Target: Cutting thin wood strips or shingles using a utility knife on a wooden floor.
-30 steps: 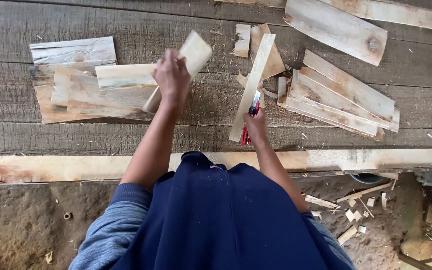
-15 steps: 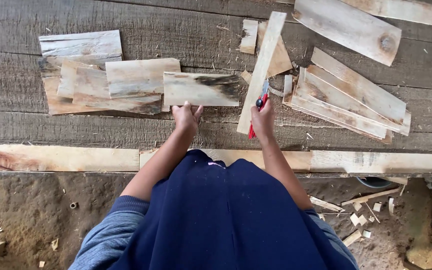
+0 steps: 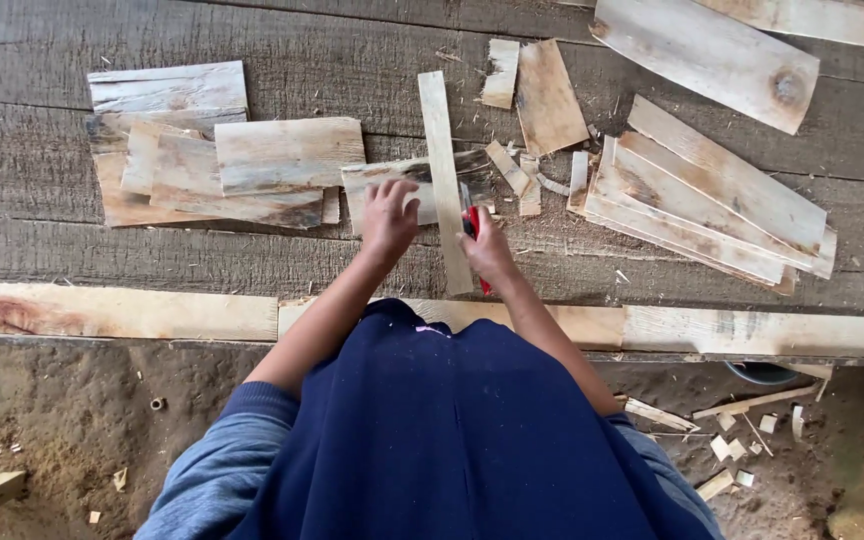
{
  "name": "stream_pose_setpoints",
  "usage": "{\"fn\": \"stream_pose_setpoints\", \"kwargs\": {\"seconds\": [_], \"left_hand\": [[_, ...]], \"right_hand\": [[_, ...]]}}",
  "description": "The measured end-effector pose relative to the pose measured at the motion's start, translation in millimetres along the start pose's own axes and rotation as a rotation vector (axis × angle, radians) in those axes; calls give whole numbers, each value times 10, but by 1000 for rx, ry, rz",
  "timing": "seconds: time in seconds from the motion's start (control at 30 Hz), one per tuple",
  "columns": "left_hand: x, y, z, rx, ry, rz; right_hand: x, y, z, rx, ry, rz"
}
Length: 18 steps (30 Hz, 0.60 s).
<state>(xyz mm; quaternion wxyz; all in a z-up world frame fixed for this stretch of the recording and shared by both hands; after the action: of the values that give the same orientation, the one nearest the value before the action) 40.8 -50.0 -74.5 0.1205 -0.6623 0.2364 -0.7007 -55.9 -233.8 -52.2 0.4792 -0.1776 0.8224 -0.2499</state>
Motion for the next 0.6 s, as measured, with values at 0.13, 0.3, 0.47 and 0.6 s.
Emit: {"fn": "stream_pose_setpoints", "kwargs": {"seconds": [0.13, 0.3, 0.47, 0.6], "left_hand": [[412, 130, 87, -272, 155, 554], [341, 325, -12, -463, 128, 678], [167, 391, -17, -385, 214, 671], [198, 348, -9, -381, 231, 678]], "right_hand": [[115, 147, 22, -47, 29, -29], [155, 224, 52, -50, -3, -58], [133, 274, 30, -60, -14, -317], [-175, 224, -139, -108, -30, -396]]}}
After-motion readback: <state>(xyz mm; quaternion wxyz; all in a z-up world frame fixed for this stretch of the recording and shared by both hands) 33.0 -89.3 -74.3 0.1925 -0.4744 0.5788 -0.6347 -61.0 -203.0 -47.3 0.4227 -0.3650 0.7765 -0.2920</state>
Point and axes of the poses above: each hand's wrist, its own z-axis towards the middle knuckle, its own y-axis out of the palm, x = y × z, the point moved 10 cm from there along z, towards the middle knuckle, and after that the axes turned 6 degrees about -z, right-handed, at the moved point
